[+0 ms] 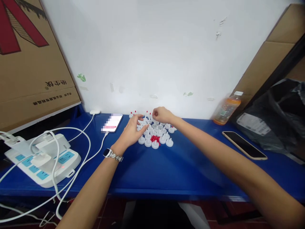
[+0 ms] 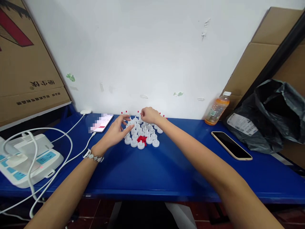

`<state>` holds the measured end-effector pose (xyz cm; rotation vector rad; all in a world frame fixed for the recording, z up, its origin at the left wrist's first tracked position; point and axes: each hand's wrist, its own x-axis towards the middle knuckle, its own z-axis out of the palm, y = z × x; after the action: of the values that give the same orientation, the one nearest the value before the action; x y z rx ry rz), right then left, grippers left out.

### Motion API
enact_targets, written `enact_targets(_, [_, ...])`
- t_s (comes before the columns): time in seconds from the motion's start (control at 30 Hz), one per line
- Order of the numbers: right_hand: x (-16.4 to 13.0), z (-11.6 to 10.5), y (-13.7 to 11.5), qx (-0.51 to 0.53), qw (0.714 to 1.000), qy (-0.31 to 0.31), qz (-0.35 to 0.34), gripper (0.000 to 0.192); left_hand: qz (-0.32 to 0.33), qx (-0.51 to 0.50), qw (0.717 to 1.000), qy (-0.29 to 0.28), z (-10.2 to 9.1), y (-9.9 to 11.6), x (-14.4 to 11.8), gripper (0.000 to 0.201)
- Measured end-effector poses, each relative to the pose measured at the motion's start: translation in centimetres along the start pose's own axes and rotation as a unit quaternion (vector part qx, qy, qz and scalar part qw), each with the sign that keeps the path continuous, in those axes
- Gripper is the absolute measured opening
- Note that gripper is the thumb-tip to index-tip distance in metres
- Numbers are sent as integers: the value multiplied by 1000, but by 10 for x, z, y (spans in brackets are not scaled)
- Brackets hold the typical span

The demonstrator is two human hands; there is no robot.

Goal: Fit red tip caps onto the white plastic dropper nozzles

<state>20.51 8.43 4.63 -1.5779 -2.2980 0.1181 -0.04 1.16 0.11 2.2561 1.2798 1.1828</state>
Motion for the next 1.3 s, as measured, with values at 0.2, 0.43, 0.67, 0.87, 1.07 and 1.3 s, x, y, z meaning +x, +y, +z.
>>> enact_targets(0.2, [31, 12, -21, -89, 991, -98, -13, 22, 3, 7, 1000, 0, -1, -3, 1, 43])
enact_targets(0.43, [30, 20, -15, -75, 996, -57, -4, 23, 4, 28, 1000, 4, -3, -6, 2, 37])
enact_targets(0.67, [19, 24, -4, -73, 995, -63, 7, 19, -20, 88, 996, 5, -8, -26, 6, 32])
enact_targets(0.87, [26, 30, -7, -77, 996, -54, 10, 21, -66, 79, 991, -86, -7, -32, 2, 26])
enact_targets(1.07, [22, 35, -2, -78, 996, -40, 15, 19, -85, 75, 986, -120, -6, -29, 0, 26])
enact_targets(1.3, [34, 35, -10, -30, 999, 0, 26, 23, -95, 117, 987, -59, -15, -26, 0, 24])
